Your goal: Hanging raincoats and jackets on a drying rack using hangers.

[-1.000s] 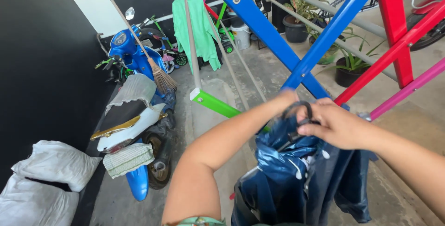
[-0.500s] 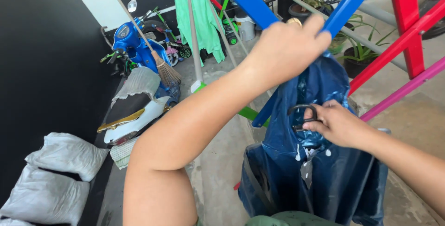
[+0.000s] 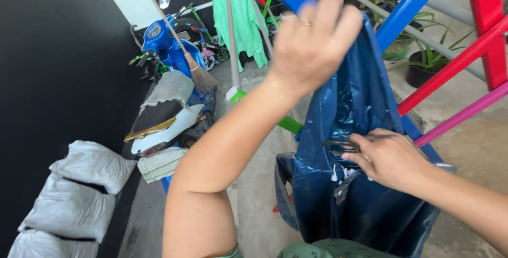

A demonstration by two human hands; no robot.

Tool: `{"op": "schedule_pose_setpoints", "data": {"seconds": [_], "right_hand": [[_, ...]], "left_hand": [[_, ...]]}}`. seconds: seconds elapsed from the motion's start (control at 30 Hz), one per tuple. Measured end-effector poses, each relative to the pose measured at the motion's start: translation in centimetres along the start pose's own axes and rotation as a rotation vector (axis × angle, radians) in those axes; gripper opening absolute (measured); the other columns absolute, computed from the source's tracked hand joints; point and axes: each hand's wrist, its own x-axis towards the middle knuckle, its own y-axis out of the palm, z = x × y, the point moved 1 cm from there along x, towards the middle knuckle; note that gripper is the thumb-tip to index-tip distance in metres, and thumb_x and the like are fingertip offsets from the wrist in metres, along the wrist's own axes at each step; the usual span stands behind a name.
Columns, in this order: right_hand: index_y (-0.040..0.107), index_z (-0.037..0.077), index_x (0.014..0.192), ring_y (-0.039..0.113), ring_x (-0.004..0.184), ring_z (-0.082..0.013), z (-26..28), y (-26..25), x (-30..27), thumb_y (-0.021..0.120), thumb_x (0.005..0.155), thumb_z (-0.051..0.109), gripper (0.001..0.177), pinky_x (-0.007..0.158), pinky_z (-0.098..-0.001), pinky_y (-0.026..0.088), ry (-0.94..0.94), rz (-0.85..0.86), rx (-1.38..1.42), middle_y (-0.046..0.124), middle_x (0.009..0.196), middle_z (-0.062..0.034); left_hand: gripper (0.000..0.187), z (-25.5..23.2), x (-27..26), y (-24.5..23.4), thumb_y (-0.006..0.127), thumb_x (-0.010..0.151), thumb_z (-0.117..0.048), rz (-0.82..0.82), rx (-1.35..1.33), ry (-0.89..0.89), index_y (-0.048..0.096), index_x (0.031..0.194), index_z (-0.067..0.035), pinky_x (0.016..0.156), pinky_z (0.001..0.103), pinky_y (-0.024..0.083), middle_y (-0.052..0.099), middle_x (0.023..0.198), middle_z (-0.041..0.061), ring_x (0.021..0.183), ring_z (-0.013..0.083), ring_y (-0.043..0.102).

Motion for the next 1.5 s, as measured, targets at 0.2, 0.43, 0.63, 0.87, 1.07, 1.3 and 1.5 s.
{"op": "schedule_pose_setpoints", "data": {"seconds": [0.2, 0.43, 0.63, 0.87, 1.07, 1.3, 1.5], "right_hand": [[0.069, 0.008, 0.098, 0.066, 0.065, -0.0347, 1.3, 0.8, -0.7, 0.072, 0.083, 0.036, 0.032, 0.058, -0.0472, 0.053, -0.102, 0.034, 0.093, 0.066, 0.067, -0.0132], [0.067, 0.008, 0.092, 0.067, 0.061, -0.0327, 3.8, -2.1, 0.0, 0.072, 0.084, 0.033, 0.027, 0.056, -0.0449, 0.054, -0.259, 0.030, 0.192, 0.067, 0.065, -0.0112], [0.061, 0.004, 0.097, 0.077, 0.072, -0.0162, -1.0, -5.0, 5.0, 0.069, 0.087, 0.020, 0.020, 0.063, -0.0344, 0.059, 0.097, -0.047, 0.448, 0.076, 0.074, -0.0057], [0.060, 0.004, 0.107, 0.068, 0.075, -0.0085, -2.1, -6.9, 8.5, 0.067, 0.096, 0.010, 0.015, 0.064, -0.0268, 0.053, 0.132, -0.230, 0.723, 0.068, 0.086, -0.0041], [0.062, 0.004, 0.103, 0.069, 0.071, -0.0095, -0.4, -6.6, 9.5, 0.070, 0.094, 0.012, 0.014, 0.062, -0.0273, 0.053, 0.184, -0.177, 0.522, 0.070, 0.081, -0.0031], [0.070, 0.007, 0.097, 0.068, 0.078, -0.0080, 1.9, -6.5, 10.4, 0.074, 0.086, 0.013, 0.013, 0.069, -0.0276, 0.055, 0.023, 0.073, 0.598, 0.076, 0.081, -0.0017], [0.071, 0.008, 0.099, 0.070, 0.071, -0.0138, 1.8, -6.7, 11.0, 0.079, 0.089, 0.026, 0.022, 0.069, -0.0338, 0.054, 0.229, 0.073, 0.293, 0.075, 0.076, -0.0059]], "left_hand": [[0.023, 1.2, -5.2, 10.2, 0.057, 0.088, -0.009, 0.274, -0.406, -0.787, 0.067, 0.109, -0.013, 0.082, 0.055, 0.054, 0.066, 0.104, 0.020, 0.094, 0.0453, 0.067], [0.056, -5.1, -16.9, 23.9, 0.074, 0.074, -0.023, 0.777, -0.701, -0.696, 0.062, 0.127, -0.011, 0.096, 0.047, 0.054, 0.068, 0.127, 0.023, 0.114, 0.0419, 0.066], [0.070, 0.0, -12.8, 12.5, 0.049, 0.085, -0.056, 1.327, -1.355, -1.026, 0.050, 0.147, -0.023, 0.094, 0.050, 0.048, 0.056, 0.147, 0.009, 0.130, 0.0317, 0.052], [0.066, 2.9, -14.5, 3.5, 0.051, 0.106, -0.053, 0.936, -1.359, -0.569, 0.052, 0.151, -0.006, 0.117, 0.039, 0.040, 0.058, 0.150, 0.015, 0.141, 0.0276, 0.051], [0.053, 3.7, -14.1, 0.7, 0.061, 0.098, -0.048, 0.647, -1.130, -0.731, 0.066, 0.128, -0.005, 0.098, 0.032, 0.055, 0.071, 0.124, 0.011, 0.114, 0.0200, 0.070], [0.044, 2.6, -12.9, 0.5, 0.060, 0.103, -0.047, 1.059, -1.415, -0.670, 0.077, 0.110, -0.006, 0.084, 0.033, 0.053, 0.073, 0.099, 0.009, 0.095, 0.0144, 0.064], [0.035, 0.0, -10.6, -3.4, 0.075, 0.086, -0.039, 0.616, -0.912, -0.465, 0.073, 0.101, -0.007, 0.073, 0.041, 0.054, 0.069, 0.089, 0.013, 0.085, 0.0315, 0.070]]}}
